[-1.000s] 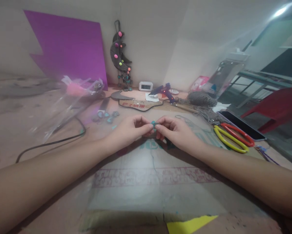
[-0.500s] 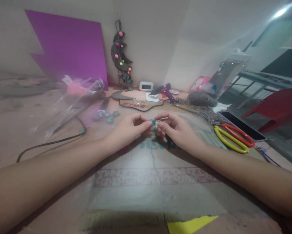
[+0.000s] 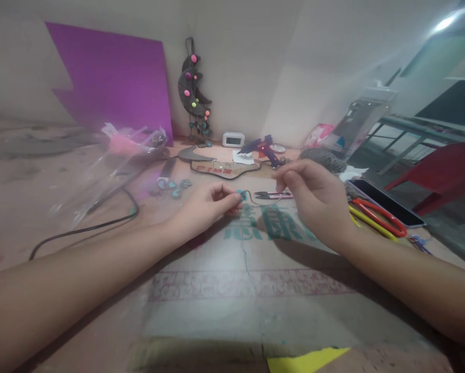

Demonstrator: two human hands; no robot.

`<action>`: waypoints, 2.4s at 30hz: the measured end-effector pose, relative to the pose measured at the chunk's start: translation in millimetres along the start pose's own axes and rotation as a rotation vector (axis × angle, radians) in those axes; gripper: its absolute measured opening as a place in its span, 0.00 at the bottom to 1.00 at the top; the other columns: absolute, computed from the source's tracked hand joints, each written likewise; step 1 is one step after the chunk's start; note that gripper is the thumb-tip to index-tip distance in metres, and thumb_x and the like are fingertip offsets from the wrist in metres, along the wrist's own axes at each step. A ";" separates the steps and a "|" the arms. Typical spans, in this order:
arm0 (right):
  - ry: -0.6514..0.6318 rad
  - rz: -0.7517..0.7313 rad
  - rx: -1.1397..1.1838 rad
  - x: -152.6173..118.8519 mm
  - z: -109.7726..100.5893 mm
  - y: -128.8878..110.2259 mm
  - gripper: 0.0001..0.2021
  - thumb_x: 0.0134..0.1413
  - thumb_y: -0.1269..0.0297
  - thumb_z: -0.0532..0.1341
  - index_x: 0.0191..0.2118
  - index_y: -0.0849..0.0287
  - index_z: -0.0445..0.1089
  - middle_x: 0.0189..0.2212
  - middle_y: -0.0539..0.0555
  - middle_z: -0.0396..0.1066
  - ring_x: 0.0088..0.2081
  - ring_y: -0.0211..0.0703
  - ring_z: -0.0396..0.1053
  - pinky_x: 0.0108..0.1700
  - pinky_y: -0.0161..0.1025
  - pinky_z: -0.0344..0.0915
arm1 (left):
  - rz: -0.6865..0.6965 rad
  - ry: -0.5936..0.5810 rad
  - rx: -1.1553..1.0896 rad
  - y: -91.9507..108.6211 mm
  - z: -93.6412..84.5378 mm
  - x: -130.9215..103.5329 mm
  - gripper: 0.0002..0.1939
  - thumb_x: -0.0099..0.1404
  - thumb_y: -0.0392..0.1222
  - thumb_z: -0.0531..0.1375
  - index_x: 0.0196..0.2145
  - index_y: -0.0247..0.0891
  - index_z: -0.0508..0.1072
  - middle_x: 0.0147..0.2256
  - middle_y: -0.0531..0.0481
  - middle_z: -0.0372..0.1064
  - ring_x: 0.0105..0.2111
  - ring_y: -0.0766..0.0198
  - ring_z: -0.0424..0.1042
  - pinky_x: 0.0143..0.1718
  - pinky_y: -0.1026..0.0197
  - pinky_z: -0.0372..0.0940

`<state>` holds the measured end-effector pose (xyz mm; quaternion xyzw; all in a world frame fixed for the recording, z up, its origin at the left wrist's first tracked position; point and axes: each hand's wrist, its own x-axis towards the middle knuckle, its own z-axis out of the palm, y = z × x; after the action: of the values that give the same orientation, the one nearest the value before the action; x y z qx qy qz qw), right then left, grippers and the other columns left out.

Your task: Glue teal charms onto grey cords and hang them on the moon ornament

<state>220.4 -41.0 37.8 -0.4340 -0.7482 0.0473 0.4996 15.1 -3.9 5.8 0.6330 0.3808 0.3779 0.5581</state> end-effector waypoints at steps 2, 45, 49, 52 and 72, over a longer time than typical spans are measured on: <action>-0.066 0.012 -0.023 -2.6 1.7 -1.4 0.07 0.64 0.66 0.57 0.35 0.55 0.71 0.25 0.47 0.69 0.29 0.37 0.68 0.36 0.37 0.65 | -0.003 0.002 0.015 0.4 0.1 0.6 0.12 0.61 0.46 0.64 0.30 0.35 0.70 0.28 0.52 0.73 0.29 0.66 0.72 0.35 0.62 0.66; -0.204 -0.041 0.018 -19.9 24.1 23.4 0.09 0.61 0.74 0.54 0.44 0.54 0.64 0.38 0.53 0.64 0.38 0.41 0.65 0.41 0.41 0.63 | 0.037 -0.004 0.118 -2.9 -1.2 1.0 0.13 0.61 0.49 0.62 0.30 0.36 0.69 0.27 0.51 0.72 0.29 0.64 0.71 0.36 0.60 0.65; -0.209 -0.060 0.067 -19.4 24.2 26.4 0.09 0.59 0.71 0.58 0.45 0.55 0.64 0.40 0.53 0.64 0.40 0.42 0.64 0.43 0.42 0.63 | 0.042 -0.005 0.102 -2.1 -0.8 1.6 0.12 0.61 0.48 0.62 0.29 0.37 0.69 0.26 0.52 0.71 0.28 0.65 0.70 0.35 0.60 0.65; -0.210 -0.069 0.033 -19.2 23.8 26.2 0.09 0.59 0.72 0.58 0.44 0.54 0.65 0.35 0.51 0.63 0.38 0.42 0.64 0.41 0.41 0.63 | 0.036 -0.006 0.106 -1.2 -0.8 1.8 0.12 0.61 0.48 0.63 0.29 0.36 0.69 0.26 0.52 0.71 0.28 0.66 0.70 0.34 0.61 0.65; -0.362 0.304 0.318 -19.7 28.4 20.5 0.13 0.62 0.64 0.56 0.52 0.55 0.62 0.28 0.47 0.66 0.29 0.37 0.66 0.33 0.37 0.65 | 0.065 -0.036 0.150 -4.7 -2.1 1.0 0.12 0.62 0.49 0.62 0.30 0.37 0.71 0.28 0.51 0.72 0.29 0.65 0.70 0.34 0.61 0.64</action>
<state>212.9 -31.8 -0.6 -0.4420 -0.7347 0.3152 0.4067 13.3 -1.7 1.4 0.6917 0.3771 0.3548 0.5035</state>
